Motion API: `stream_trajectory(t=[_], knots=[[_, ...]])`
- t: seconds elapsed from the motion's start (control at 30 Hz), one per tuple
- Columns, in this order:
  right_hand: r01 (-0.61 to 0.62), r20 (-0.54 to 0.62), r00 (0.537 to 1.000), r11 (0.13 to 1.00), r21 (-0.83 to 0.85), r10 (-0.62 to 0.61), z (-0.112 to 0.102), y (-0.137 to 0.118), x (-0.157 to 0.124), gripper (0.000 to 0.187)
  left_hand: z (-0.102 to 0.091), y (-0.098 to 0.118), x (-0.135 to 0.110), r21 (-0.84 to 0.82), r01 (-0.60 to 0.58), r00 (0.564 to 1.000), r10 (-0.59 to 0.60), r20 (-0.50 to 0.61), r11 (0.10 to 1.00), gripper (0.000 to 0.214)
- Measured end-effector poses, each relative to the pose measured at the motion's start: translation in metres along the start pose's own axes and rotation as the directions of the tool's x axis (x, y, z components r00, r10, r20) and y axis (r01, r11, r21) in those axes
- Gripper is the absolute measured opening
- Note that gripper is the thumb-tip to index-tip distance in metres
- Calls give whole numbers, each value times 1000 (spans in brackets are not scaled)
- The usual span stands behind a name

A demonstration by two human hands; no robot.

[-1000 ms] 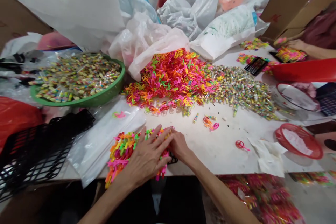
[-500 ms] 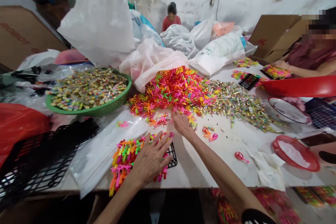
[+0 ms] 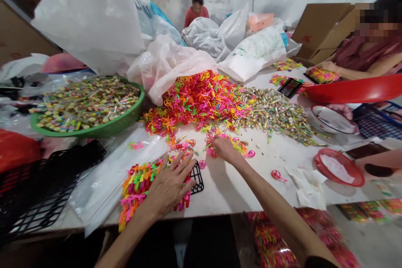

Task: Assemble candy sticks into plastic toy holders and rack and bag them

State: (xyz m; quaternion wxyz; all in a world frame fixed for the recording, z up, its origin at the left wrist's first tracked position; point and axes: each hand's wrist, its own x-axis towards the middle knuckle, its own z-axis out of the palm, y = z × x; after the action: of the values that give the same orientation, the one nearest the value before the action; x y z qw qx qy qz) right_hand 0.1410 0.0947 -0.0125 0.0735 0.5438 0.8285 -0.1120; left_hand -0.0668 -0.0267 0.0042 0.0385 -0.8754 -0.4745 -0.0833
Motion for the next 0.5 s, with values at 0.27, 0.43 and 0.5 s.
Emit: stream_trajectory(t=[0.27, 0.43, 0.5], knots=[[15, -292, 954, 958, 285, 72, 31, -16, -48, 20, 5, 3, -11, 39, -58, 998, 59, -20, 998, 50], [101, -304, 942, 744, 660, 141, 67, -35, -76, 12, 4, 4, -11, 40, -51, 999, 51, 0, 998, 50], [98, -256, 944, 570, 816, 206, 76, -45, -82, 10, 3, 5, -10, 31, -45, 999, 45, 0, 999, 50]])
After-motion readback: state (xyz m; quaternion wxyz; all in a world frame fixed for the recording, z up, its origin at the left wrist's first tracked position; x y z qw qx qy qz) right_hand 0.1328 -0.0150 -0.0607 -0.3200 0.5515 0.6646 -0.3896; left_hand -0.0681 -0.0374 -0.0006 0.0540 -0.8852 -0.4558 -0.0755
